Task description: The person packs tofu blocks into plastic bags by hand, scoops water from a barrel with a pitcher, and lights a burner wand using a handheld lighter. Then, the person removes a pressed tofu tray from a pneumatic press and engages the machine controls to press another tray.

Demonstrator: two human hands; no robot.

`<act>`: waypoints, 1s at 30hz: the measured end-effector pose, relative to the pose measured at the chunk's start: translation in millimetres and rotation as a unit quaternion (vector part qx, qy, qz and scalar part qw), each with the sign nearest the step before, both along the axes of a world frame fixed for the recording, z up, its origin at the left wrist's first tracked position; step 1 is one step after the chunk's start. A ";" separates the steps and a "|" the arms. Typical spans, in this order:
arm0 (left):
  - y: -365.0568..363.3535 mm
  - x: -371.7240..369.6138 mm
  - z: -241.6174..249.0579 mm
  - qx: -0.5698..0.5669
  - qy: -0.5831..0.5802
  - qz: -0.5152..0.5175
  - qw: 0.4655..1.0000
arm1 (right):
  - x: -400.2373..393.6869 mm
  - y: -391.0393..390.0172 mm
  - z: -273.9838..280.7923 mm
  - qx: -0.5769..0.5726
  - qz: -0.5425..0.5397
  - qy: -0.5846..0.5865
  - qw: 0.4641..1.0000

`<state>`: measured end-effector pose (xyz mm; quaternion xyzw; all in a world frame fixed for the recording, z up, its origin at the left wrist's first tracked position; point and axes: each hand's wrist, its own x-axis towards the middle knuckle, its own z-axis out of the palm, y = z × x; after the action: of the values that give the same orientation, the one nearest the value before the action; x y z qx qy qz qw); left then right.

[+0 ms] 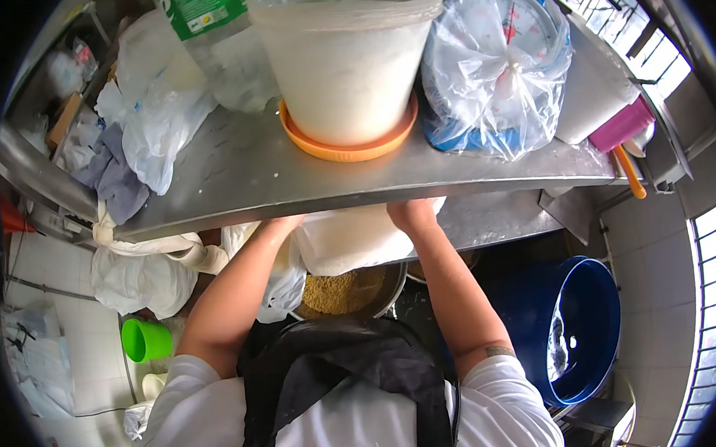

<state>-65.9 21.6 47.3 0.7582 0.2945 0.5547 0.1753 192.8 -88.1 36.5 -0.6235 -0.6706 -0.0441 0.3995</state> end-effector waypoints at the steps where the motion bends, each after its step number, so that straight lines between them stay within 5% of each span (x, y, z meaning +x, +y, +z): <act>1: -2.8 0.2 4.6 0.031 0.006 0.008 0.999 | -1.7 -3.3 8.1 0.018 -0.016 -0.024 0.999; 3: -15.2 -11.2 11.8 0.047 0.016 0.016 0.999 | -4.7 -14.8 24.9 -0.006 -0.024 0.013 1.000; 5: -48.4 -36.2 37.5 -0.024 0.209 0.022 0.977 | -13.5 -39.5 46.6 -0.019 0.002 0.148 0.989; 7: -99.1 -64.1 79.3 -0.175 0.186 -0.128 0.958 | -22.6 -69.1 62.1 -0.154 0.011 0.377 0.913; 9: -138.4 -92.9 74.9 -0.173 0.162 -0.188 0.953 | -46.0 -103.0 83.5 -0.127 0.048 0.342 0.930; 11: -166.1 -119.3 62.6 -0.329 0.185 -0.255 0.890 | -70.0 -130.5 86.4 -0.171 0.031 0.385 0.907; 13: -161.2 -144.7 18.1 -0.294 0.272 -0.262 0.878 | -82.6 -147.6 62.5 -0.229 0.047 0.401 0.886; 15: -146.8 -159.6 -16.4 -0.315 0.303 -0.119 0.892 | -98.5 -155.6 47.3 -0.303 0.051 0.348 0.886; 17: -133.5 -161.9 -46.1 -0.311 0.168 0.036 0.935 | -114.2 -156.6 26.1 -0.313 0.103 0.283 0.901; 19: -112.2 -165.1 -86.4 -0.395 0.027 0.132 0.909 | -140.1 -149.9 28.9 -0.374 0.132 0.299 0.868; 20: -109.1 -171.3 -99.6 -0.394 0.025 0.134 0.909 | -153.2 -141.7 37.9 -0.391 0.170 0.281 0.860; 22: -103.5 -183.5 -114.0 -0.560 -0.015 0.113 0.820 | -174.2 -117.2 21.9 -0.396 0.234 0.238 0.855; 25: -115.3 -197.1 -110.1 -0.507 0.051 0.189 0.840 | -216.0 -67.8 -18.8 -0.375 0.230 0.203 0.875; 28: -126.7 -205.0 -66.0 -0.426 0.064 0.168 0.887 | -262.7 -4.5 -59.1 -0.382 0.167 0.192 0.888; 30: -134.6 -207.1 -81.9 -0.393 0.084 0.172 0.899 | -295.0 34.4 -90.4 -0.345 0.125 0.202 0.908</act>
<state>-273.0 -113.0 -34.6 0.6091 0.6280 0.3492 0.3357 -102.3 -53.7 -53.9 -0.6290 -0.6217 0.3668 0.2887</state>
